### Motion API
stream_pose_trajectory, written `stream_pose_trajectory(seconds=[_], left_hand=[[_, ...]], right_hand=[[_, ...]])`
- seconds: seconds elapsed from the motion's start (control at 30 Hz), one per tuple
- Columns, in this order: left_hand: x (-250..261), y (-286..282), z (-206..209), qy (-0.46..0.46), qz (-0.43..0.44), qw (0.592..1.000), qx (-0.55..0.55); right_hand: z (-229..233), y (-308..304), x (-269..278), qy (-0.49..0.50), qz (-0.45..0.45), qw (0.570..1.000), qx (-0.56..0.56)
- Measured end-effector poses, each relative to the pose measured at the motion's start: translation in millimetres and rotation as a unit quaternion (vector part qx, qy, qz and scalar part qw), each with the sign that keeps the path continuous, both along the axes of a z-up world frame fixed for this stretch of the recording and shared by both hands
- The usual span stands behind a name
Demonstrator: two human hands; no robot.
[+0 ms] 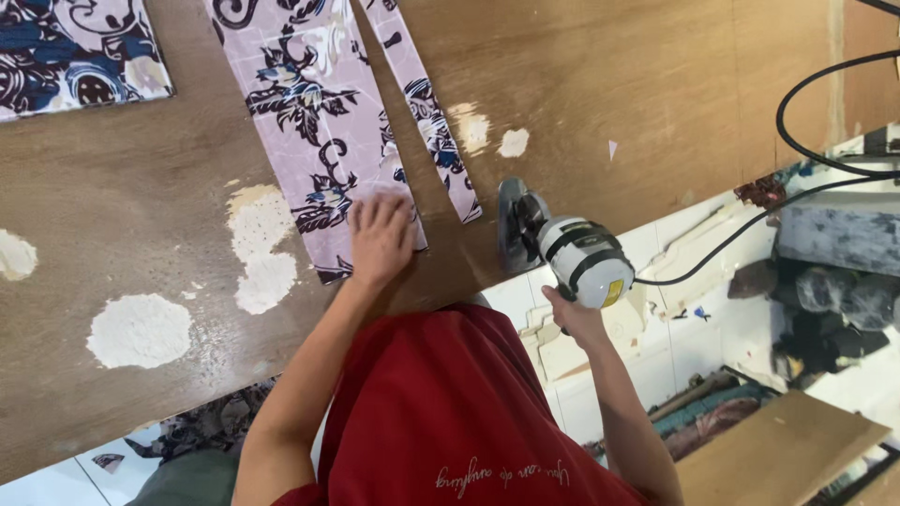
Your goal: The person aligns and smooths a patterned fabric on a wooden table, then uses a handheld electric cutter to trim the fabric into several rectangular pieces. The person repositions the fabric and continues cutting until multiple cut pieces are visible on the table.
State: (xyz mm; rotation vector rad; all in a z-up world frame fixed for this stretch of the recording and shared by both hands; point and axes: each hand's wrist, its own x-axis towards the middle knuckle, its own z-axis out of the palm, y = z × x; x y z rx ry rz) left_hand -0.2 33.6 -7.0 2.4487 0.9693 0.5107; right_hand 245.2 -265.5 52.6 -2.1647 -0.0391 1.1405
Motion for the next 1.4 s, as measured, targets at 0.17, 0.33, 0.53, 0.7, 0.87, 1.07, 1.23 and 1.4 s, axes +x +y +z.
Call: stream_pose_trajectory(seconds=[0.17,0.33,0.53,0.7,0.87,1.07,1.23,1.4], left_hand=[[68,-47,9,-0.006,-0.061,0.998,-0.027],[117,-77,-5,0.047,0.058,0.997,0.017],[138,-92,-14,0.070,0.166,0.982,0.055],[150,-111,0,0.085,0.218,0.971,0.057],[140,-148,30,0.058,0.192,0.979,0.034],[120,-217,53,-0.029,0.220,0.975,-0.026],[99,-256,52,-0.024,0.221,0.975,-0.015],[78,-280,45,0.083,0.276,0.955,-0.072]], right_hand=[[-13,14,73,0.010,-0.009,0.999,0.035],[-23,32,176,-0.105,0.190,0.976,-0.020],[-13,61,251,-0.052,0.331,0.941,-0.046],[-12,57,279,-0.030,0.427,0.902,0.055],[-43,58,319,-0.059,0.547,0.811,0.198],[-93,68,354,-0.054,0.691,0.715,0.090],[-115,101,337,-0.026,0.758,0.649,0.063],[-96,119,302,-0.037,0.791,0.605,0.088]])
